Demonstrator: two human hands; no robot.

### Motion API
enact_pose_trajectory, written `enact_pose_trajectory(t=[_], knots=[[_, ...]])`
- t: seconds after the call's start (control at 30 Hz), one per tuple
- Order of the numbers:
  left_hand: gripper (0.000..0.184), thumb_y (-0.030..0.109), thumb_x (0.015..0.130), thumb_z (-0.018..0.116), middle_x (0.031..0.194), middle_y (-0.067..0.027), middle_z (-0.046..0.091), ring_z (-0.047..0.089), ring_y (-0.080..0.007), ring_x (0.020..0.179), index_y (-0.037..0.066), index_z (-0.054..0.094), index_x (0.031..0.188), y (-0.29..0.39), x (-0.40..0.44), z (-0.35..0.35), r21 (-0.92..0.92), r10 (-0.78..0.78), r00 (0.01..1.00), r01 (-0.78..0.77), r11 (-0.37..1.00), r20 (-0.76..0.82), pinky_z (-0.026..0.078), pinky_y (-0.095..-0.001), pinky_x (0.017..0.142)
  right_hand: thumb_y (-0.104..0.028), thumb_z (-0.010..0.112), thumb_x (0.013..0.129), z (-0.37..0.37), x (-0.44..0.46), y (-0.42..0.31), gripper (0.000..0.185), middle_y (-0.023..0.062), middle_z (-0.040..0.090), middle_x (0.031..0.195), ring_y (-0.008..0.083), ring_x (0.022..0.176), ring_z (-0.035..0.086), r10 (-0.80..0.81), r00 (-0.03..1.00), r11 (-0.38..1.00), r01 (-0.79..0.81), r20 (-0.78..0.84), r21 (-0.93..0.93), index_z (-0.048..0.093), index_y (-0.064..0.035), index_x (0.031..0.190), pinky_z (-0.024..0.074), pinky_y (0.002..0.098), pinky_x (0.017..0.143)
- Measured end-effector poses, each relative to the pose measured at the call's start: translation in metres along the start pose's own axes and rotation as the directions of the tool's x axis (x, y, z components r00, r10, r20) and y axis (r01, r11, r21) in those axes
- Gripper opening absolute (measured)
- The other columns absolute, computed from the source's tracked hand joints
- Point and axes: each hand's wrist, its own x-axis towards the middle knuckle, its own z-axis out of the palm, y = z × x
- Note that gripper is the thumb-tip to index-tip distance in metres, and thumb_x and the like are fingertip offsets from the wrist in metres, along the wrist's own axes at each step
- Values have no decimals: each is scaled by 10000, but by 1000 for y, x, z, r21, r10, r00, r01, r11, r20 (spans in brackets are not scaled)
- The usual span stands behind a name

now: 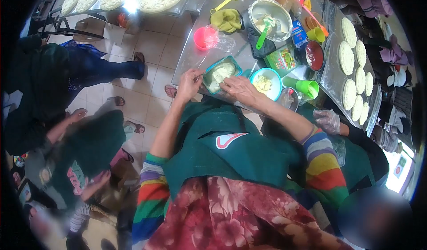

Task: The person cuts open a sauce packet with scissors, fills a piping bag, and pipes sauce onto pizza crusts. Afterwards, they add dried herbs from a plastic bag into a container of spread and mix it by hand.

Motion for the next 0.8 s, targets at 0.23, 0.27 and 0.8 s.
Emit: enact_pose_trajectory(t=[0.23, 0.27, 0.8], knots=[[243, 31, 779, 567, 901, -138, 623, 601, -275, 734, 46, 669, 999, -1, 1, 3, 14, 7, 1000, -7, 1000, -26, 473, -357, 685, -85, 575, 702, -45, 3, 31, 155, 86, 548, 786, 270, 759, 599, 154, 988, 988, -154, 2, -24, 547, -70, 853, 483, 397, 604], [246, 31, 776, 568, 905, -138, 623, 601, -278, 738, 51, 671, 999, -3, 1, 4, -6, -6, 1000, 6, 1000, -30, 473, -358, 686, -83, 576, 700, -42, 2, 23, 160, 92, 548, 787, 275, 761, 603, 178, 983, 984, -178, 33, 1, 547, -66, 857, 487, 402, 600], [224, 43, 785, 563, 922, -139, 613, 594, -280, 762, 44, 667, 983, 5, -1, 9, 111, 53, 994, -41, 993, -100, 474, -368, 711, -36, 563, 693, 0, -12, 5, 221, 164, 545, 850, 318, 687, 632, 383, 924, 923, -382, 3, 49, 563, -49, 913, 501, 431, 527]])
